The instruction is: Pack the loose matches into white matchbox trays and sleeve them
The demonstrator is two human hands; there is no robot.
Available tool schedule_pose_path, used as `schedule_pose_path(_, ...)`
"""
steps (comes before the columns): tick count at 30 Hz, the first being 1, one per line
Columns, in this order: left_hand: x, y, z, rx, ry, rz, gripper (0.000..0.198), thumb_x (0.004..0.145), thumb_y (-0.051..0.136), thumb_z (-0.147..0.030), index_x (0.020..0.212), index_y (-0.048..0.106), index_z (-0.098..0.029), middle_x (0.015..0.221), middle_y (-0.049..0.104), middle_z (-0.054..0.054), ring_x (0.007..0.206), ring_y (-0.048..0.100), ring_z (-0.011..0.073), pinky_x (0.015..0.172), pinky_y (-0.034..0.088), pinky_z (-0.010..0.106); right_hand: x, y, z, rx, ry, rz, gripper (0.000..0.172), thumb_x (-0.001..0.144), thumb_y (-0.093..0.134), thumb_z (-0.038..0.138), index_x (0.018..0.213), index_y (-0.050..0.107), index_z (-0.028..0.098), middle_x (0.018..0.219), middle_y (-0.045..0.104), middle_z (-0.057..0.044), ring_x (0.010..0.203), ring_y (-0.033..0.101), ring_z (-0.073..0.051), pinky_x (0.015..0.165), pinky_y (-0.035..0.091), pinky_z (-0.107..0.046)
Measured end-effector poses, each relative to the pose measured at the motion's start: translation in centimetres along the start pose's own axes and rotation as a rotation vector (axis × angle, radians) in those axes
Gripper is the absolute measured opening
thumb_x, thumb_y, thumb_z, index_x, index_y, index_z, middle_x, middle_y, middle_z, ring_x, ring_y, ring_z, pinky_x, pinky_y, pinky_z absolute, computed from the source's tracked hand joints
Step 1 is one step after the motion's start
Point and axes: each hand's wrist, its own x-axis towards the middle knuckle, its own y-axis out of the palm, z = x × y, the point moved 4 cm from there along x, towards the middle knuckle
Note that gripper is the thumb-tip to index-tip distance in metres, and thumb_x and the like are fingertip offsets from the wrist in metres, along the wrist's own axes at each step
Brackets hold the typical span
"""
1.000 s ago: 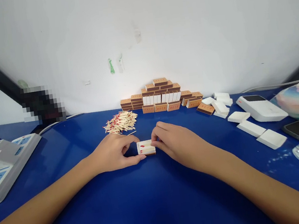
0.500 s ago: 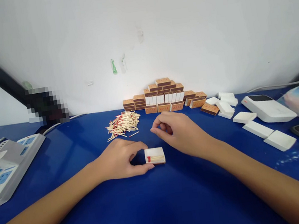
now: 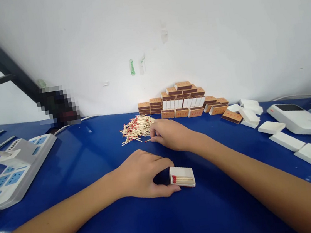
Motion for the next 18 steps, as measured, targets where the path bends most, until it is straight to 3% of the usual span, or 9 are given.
schedule_pose_path(5, 0.0, -0.4, 0.5, -0.045, -0.042, -0.026, 0.042, 0.086, 0.07, -0.062, 0.085, 0.068, -0.02, 0.067, 0.066, -0.001, 0.058, 0.06, 0.0147, 0.051, 0.03, 0.03, -0.9, 0.0, -0.8, 0.068, 0.022, 0.005, 0.011, 0.096, 0.06, 0.022, 0.085, 0.064, 0.02, 0.087, 0.064, -0.005, 0.075, 0.056, -0.018, 0.067, 0.041, -0.03)
schedule_pose_path(10, 0.1, -0.7, 1.0, -0.105, -0.068, -0.03, 0.039, 0.085, 0.072, -0.059, 0.085, 0.069, -0.02, 0.063, 0.062, -0.003, 0.056, 0.059, 0.0128, 0.051, 0.03, 0.027, -4.7, -3.5, -0.8, 0.106, 0.122, -0.068, 0.02, 0.099, 0.057, 0.037, 0.088, 0.064, 0.022, 0.08, 0.065, -0.004, 0.068, 0.056, -0.017, 0.061, 0.041, -0.03)
schedule_pose_path(12, 0.2, -0.8, 1.4, -0.1, -0.097, -0.035, 0.038, 0.085, 0.073, -0.058, 0.087, 0.07, -0.02, 0.064, 0.062, -0.003, 0.058, 0.06, 0.0128, 0.052, 0.031, 0.026, -6.8, -4.6, -0.4, 0.17, 0.137, -0.03, 0.025, 0.099, 0.056, 0.044, 0.087, 0.065, 0.024, 0.074, 0.064, -0.002, 0.063, 0.055, -0.016, 0.055, 0.04, -0.029)
schedule_pose_path(18, 0.3, -1.2, 2.7, -0.04, -0.204, -0.073, 0.037, 0.085, 0.072, -0.057, 0.095, 0.072, -0.021, 0.065, 0.062, -0.002, 0.058, 0.059, 0.0134, 0.053, 0.029, 0.026, -10.0, -3.4, 0.5, 0.091, 0.112, 0.004, 0.016, 0.099, 0.057, 0.035, 0.088, 0.064, 0.025, 0.082, 0.067, -0.002, 0.067, 0.058, -0.016, 0.058, 0.041, -0.029)
